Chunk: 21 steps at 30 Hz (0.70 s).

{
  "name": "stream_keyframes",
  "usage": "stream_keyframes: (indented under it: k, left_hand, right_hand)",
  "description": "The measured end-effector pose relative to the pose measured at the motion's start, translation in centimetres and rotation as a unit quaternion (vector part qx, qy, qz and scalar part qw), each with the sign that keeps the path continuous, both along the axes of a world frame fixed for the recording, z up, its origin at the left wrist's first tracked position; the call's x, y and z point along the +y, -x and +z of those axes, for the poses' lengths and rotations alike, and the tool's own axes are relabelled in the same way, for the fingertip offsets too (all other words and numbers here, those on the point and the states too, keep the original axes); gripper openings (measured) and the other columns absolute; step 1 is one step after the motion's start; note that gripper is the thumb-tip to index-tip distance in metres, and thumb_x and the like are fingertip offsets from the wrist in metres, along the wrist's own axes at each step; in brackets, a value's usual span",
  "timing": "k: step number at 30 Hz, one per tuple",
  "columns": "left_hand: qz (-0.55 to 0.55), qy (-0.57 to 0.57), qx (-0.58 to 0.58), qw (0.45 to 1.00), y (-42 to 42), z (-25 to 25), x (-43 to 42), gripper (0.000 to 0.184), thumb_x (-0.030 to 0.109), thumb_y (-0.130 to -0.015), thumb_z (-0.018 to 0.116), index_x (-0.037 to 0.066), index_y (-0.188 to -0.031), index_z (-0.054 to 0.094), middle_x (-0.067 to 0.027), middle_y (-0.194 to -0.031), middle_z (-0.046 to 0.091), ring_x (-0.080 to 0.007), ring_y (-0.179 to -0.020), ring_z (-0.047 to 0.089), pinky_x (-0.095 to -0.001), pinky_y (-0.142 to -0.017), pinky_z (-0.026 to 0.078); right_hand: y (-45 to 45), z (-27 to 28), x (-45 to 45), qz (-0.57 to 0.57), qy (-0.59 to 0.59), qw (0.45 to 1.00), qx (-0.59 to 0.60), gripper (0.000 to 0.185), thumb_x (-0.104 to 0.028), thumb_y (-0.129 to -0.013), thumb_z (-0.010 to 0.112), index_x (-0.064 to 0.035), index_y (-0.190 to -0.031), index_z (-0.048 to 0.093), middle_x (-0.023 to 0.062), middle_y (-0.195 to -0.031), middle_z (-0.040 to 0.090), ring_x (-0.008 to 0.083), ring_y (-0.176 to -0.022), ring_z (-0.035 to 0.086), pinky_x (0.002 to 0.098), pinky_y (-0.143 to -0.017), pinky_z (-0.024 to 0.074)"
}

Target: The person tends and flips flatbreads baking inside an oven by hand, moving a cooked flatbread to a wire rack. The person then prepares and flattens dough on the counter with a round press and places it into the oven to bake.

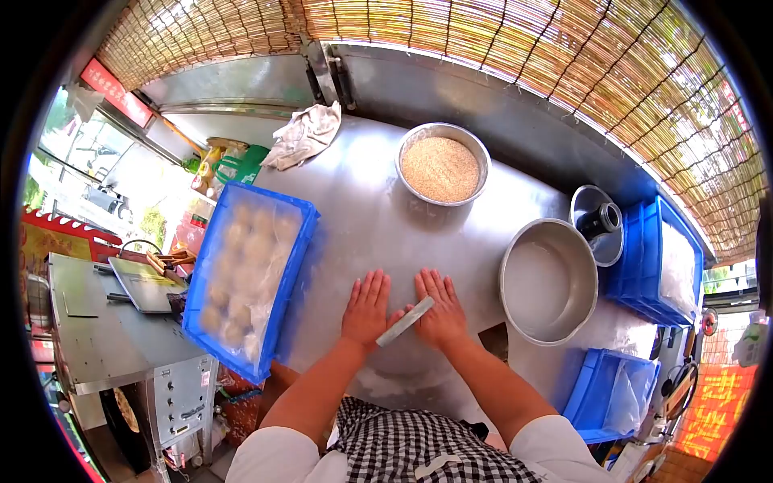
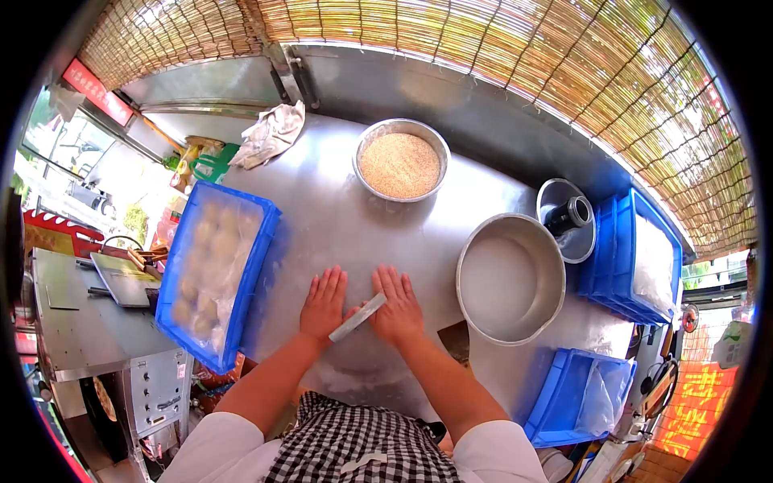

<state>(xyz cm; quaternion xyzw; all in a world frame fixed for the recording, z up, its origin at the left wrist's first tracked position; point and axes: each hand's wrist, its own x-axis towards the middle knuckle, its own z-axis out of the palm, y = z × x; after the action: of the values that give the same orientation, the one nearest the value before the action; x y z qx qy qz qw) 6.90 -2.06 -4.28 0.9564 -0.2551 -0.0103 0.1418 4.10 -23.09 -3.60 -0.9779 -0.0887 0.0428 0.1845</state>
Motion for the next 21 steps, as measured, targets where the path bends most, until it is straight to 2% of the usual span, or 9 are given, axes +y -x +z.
stream_keyframes:
  k: [5,13,21]
  left_hand:
    - [0.006,-0.043,-0.007,0.999,1.7,-1.0,0.5,0.081,0.054,-0.103,0.051,-0.001,-0.161,0.034,-0.0195,-0.169,0.032,-0.0335,-0.159,0.026,-0.0505,-0.130,0.018]
    - [0.003,-0.055,-0.009,0.998,0.9,-0.1,0.7,0.081,0.053,-0.103,0.052,0.000,-0.161,0.033,-0.0170,-0.171,0.028,-0.0321,-0.160,0.023,-0.0485,-0.131,0.016]
    - [0.013,-0.003,-0.008,1.000,0.4,-0.1,0.8,0.075,0.046,-0.103,0.053,0.000,-0.160,0.036,-0.0186,-0.169,0.033,-0.0333,-0.159,0.026,-0.0503,-0.131,0.017]
  right_hand:
    - [-0.5,0.3,-0.4,0.014,-0.001,1.000,0.015,0.070,-0.040,-0.106,0.049,-0.0002,-0.162,0.033,0.0169,-0.171,0.030,0.0327,-0.161,0.021,0.0499,-0.132,0.0144]
    - [0.0,0.2,0.2,0.009,0.010,1.000,0.006,0.070,-0.040,-0.106,0.050,0.0005,-0.161,0.034,0.0178,-0.170,0.031,0.0330,-0.160,0.022,0.0498,-0.131,0.0147]
    - [-1.1,0.0,0.1,0.017,0.020,1.000,-0.004,0.069,-0.040,-0.106,0.049,0.0003,-0.161,0.035,0.0179,-0.170,0.031,0.0338,-0.160,0.023,0.0493,-0.131,0.0154]
